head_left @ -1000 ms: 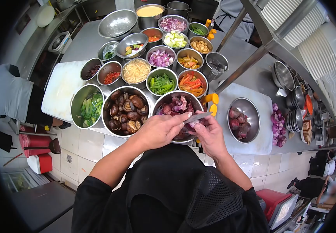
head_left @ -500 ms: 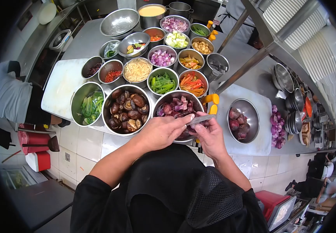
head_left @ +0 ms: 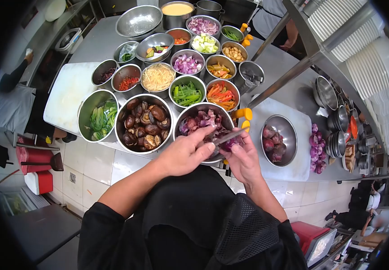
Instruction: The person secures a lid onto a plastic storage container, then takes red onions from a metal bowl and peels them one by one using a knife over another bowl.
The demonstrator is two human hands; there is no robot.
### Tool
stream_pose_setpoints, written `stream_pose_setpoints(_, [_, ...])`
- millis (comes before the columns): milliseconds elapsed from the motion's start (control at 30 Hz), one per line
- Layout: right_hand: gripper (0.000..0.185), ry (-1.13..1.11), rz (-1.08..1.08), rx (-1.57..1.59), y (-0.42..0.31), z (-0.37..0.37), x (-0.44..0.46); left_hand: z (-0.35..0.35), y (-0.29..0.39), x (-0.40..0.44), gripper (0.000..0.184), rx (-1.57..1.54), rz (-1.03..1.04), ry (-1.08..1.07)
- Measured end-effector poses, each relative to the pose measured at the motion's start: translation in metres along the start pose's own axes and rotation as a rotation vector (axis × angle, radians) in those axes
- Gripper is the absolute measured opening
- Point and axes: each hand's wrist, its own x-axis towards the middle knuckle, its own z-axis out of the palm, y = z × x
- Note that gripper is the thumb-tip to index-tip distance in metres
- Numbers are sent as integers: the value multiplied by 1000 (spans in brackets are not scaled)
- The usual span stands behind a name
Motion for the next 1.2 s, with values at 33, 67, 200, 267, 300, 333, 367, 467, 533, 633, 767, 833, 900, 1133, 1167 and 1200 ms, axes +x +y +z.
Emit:
stream_pose_setpoints(33, [46,-5,-24,-13,2,-1,0,1,4,-2,45,4,-13,-31])
stream_pose_setpoints(67, [47,-13,-14,-22,2,-1,0,4,5,-2,46,-18,-21,-56])
stream_pose_setpoints(200, [48,-86,48,3,1,-7,-1,2,-14,6,47,-40,71,-85])
stream_pose_setpoints(267, [52,-159,98,118,-6,-2,-1,-6,-25,8,45,-211,-77,-94])
stream_pose_setpoints(300, [53,-149,106,140,-8,1,-1,-9,-26,9,44,-294,-152,-102])
stream_pose_setpoints(333, [54,-138,114,162,-9,4,-1,-8,-17,7,42,-294,-189,-75])
stream_pose_setpoints(367, [55,-127,121,186,-10,6,0,-6,-20,5,44,-258,-154,-71])
stream_pose_setpoints(467, [60,-96,126,76,-5,-1,1,-3,-24,4,50,-134,-83,-78])
stream_pose_setpoints(533, [61,-68,127,20,-5,3,0,-3,-14,2,54,-38,-67,-106])
stream_pose_setpoints(633, [60,-29,136,-11,-4,7,-1,-2,-9,0,58,92,37,-145])
stream_pose_setpoints(767, [57,-101,163,-78,-2,0,-2,-5,-4,1,46,280,211,-140])
stream_pose_setpoints(833, [57,-84,173,-121,-4,4,-4,-5,-14,4,44,235,231,-111])
stream_pose_setpoints(900, [56,-74,176,-132,-4,5,-5,-6,-16,6,44,133,159,-131])
stream_pose_setpoints(1133, [56,-79,147,-118,-3,5,-3,-11,7,0,49,70,-24,-219])
stream_pose_setpoints(1167, [56,-83,133,-120,-3,5,-3,-11,9,-2,49,129,-11,-227])
stream_pose_setpoints(1200, [57,-79,138,-128,-3,7,-4,-5,3,-3,46,137,128,-153])
